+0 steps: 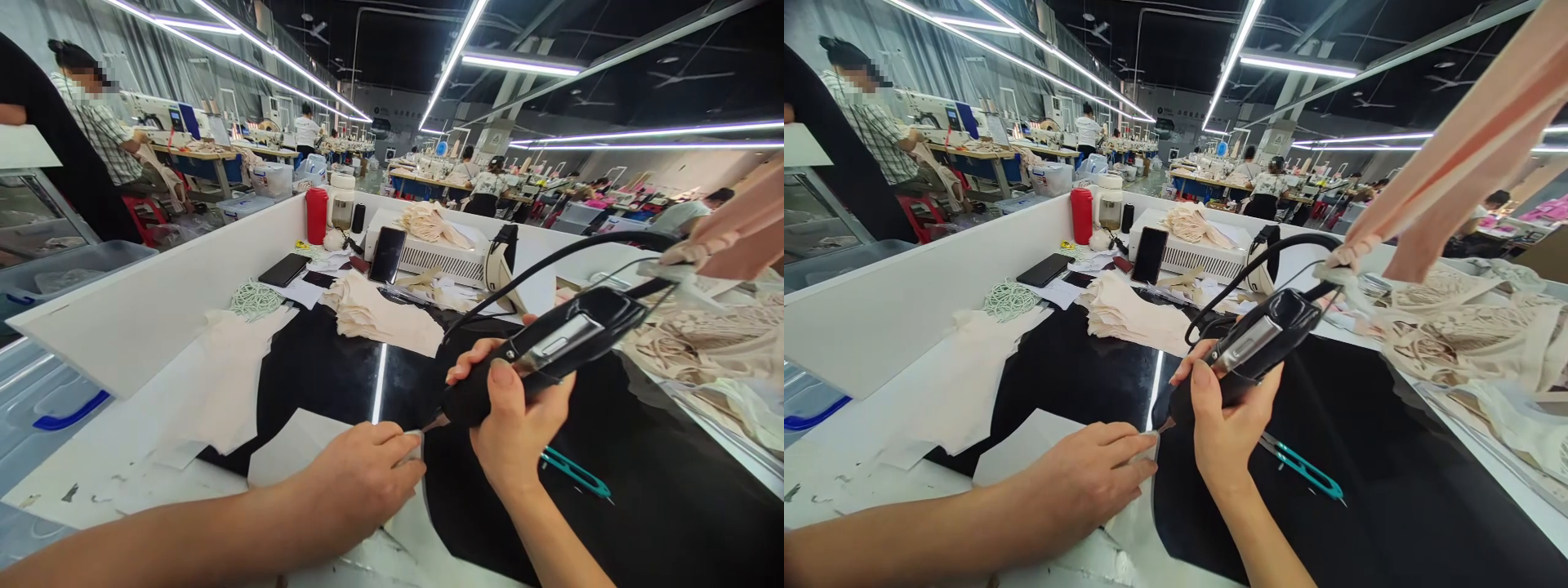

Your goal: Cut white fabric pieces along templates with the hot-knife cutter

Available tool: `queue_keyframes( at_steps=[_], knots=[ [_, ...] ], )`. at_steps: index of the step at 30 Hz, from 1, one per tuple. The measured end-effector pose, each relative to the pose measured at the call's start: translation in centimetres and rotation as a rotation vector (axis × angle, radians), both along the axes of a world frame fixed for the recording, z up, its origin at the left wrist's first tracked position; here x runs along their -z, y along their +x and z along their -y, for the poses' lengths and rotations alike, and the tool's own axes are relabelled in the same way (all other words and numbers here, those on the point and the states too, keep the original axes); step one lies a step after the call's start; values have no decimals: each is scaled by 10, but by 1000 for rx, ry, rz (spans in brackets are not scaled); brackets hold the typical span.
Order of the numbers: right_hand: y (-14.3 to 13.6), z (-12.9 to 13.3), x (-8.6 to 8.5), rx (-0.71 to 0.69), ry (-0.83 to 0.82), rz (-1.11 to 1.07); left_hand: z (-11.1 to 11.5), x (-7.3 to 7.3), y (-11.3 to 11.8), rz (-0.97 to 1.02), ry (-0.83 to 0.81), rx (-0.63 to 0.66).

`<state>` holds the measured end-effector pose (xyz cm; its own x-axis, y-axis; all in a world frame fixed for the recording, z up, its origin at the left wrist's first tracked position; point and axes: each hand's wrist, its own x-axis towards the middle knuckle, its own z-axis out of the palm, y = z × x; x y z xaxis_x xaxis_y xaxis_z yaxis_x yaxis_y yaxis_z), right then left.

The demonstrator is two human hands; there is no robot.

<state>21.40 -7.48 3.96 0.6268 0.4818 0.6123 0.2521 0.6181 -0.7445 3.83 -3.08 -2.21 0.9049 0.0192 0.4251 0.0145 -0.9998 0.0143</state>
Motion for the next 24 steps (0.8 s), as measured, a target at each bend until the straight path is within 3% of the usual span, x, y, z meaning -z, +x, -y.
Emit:
queue_keyframes(
  at_steps=[13,24],
  knots=[
    [-1,-1,0,7,0,8,0,-4,1,-13,26,-21],
    [-1,-1,1,-1,27,10,0,2,2,21,91,-20]
  ],
)
